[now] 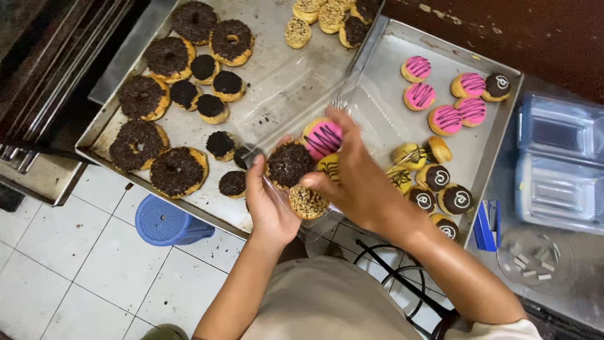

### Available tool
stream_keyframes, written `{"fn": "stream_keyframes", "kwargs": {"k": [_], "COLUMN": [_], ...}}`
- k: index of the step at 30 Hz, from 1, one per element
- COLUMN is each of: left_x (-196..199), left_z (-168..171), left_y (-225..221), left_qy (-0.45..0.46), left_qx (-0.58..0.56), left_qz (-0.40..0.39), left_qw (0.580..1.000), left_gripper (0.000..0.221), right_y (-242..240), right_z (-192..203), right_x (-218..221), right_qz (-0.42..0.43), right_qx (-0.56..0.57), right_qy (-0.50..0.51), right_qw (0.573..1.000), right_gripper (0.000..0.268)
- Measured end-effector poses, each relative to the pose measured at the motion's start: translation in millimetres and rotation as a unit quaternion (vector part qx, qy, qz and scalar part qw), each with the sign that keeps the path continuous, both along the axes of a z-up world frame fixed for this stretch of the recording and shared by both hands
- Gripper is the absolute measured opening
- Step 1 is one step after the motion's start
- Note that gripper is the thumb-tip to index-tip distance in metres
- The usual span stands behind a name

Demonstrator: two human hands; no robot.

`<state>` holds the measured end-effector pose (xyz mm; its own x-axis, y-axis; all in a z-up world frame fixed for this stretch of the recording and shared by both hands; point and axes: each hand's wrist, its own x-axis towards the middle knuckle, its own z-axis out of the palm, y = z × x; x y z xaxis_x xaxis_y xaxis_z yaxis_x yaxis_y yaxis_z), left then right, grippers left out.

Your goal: The person picks up donuts from trays and places them into plastic containers, then uses a blue tool to seal the containers.

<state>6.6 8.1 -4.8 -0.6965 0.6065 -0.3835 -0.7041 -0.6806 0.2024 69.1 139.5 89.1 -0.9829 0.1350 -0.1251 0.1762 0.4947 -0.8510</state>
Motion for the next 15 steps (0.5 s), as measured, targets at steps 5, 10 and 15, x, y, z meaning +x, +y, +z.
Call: {"fn": "stream_keyframes", "kwargs": {"k": [5, 10, 15], "left_x": [-6, -17, -19], "left_z": [16, 7, -1], "left_y": [-6, -27, -37], "left_qy": [0.037, -0.033, -0.021], "left_qx": [-0.025, 0.023, 0.038], "left_qz": [0.021, 0.002, -0.022], "left_qw": [0.999, 0.999, 0.999], "left_gripper": [0.057, 0.068, 0.072], "right_y": [83, 170, 196], "right_z": [14, -86, -136], "right_x": [41, 70, 96], "right_qz": [-0.148, -0.203, -0.229], "right_qx": [0.146, 0.249, 0.166], "right_qy": [0.273, -0.11, -0.078], "right_qw": [0.939, 0.941, 0.956], "right_gripper": [0.046, 0.046, 0.04]}}
